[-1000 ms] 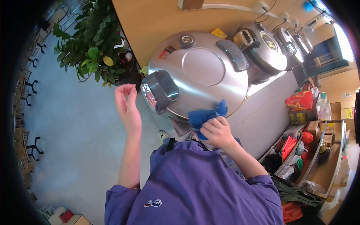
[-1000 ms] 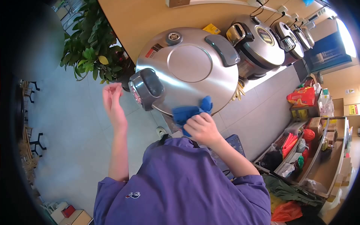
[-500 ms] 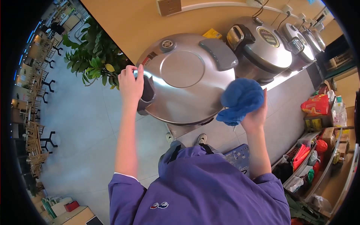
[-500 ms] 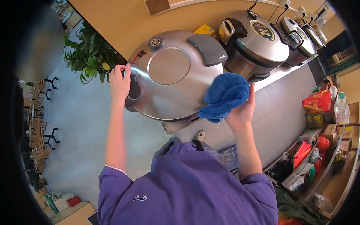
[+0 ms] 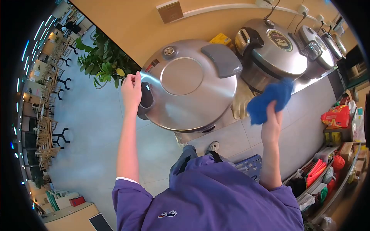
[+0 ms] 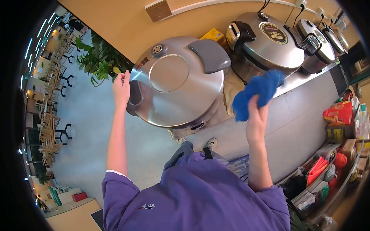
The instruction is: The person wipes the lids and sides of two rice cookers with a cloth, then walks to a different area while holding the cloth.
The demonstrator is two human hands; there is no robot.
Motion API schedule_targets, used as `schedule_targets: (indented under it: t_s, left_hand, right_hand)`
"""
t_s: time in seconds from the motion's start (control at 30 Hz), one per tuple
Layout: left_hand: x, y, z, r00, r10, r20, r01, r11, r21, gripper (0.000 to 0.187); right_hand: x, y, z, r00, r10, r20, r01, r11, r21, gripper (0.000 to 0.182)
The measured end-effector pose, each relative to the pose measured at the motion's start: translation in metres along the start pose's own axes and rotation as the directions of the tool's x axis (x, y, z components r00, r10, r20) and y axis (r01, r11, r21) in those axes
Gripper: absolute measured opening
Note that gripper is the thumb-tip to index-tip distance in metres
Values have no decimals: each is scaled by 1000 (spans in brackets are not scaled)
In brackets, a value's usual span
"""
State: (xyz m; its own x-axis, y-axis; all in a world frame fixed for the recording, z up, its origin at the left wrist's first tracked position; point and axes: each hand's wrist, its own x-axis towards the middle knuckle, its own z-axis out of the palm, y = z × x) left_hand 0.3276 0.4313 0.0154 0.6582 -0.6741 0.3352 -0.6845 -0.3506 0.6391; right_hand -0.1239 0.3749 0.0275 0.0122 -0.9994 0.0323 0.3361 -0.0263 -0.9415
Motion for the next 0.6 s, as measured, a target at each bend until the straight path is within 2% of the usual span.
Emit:
schedule_targets:
  t_s: [0.03, 0.07, 0.1, 0.17, 0.23, 0.27, 0.33, 0.37, 0.43, 0.47, 0.5, 0.57, 0.6]
  left_hand:
    - [-1, 1, 0, 1000, 6, 4, -6, 1000, 2, 44]
    - [-1, 1, -1, 1000, 19, 6, -19, 999, 26, 44]
    - [0, 2, -2, 999, 33, 10, -33, 998, 53, 44]
    - [-1, 3, -2, 999, 32, 8, -33, 996, 79, 44]
    - [-2, 3, -4, 1000, 28, -6, -27, 994, 102, 43]
    - [-3, 4, -5, 999, 47, 2, -47, 993, 110, 43]
    - [-3, 6, -5, 998, 57, 9, -58, 991, 123, 43]
    - [-2, 7, -5, 998, 56, -2, -55, 990, 127, 43]
    - [-3, 6, -4, 998, 62, 13, -63, 993, 96, 44]
    - [-2, 5, -4, 999, 41, 26, -43, 995, 86, 44]
    - [-3, 5, -5, 999, 38, 23, -40, 995, 90, 44]
    - [-2, 4, -3, 999, 33, 26, -35, 996, 79, 44]
    - [-1, 3, -3, 999, 33, 27, -36, 994, 102, 44]
  right_hand:
    - [8, -1, 7, 1000, 0, -6, 0, 1000, 4, 37]
    - [16, -5, 23, 922, -372, 109, 374, 777, -507, 39]
    - [21, -8, 40, 726, -569, 385, 580, 207, -788, 41]
    - [20, -17, 86, 655, -473, 588, 713, 130, -689, 52]
    - [18, 18, 109, 560, -347, 752, 821, 117, -558, 63]
    - [14, 38, 108, 556, -354, 752, 824, 119, -554, 63]
    - [-3, 66, 106, 510, -149, 847, 860, 107, -499, 63]
    - [-8, 58, 106, 501, -154, 852, 865, 108, -489, 63]
    - [-13, 34, 101, 494, -40, 869, 822, 347, -451, 61]
    - [-13, 30, 102, 482, 33, 875, 807, 371, -458, 63]
    - [-11, 28, 106, 479, 32, 877, 808, 375, -454, 63]
    - [-3, 26, 115, 345, 90, 934, 842, 411, -350, 71]
    - [0, 27, 122, 346, 86, 934, 843, 410, -350, 71]
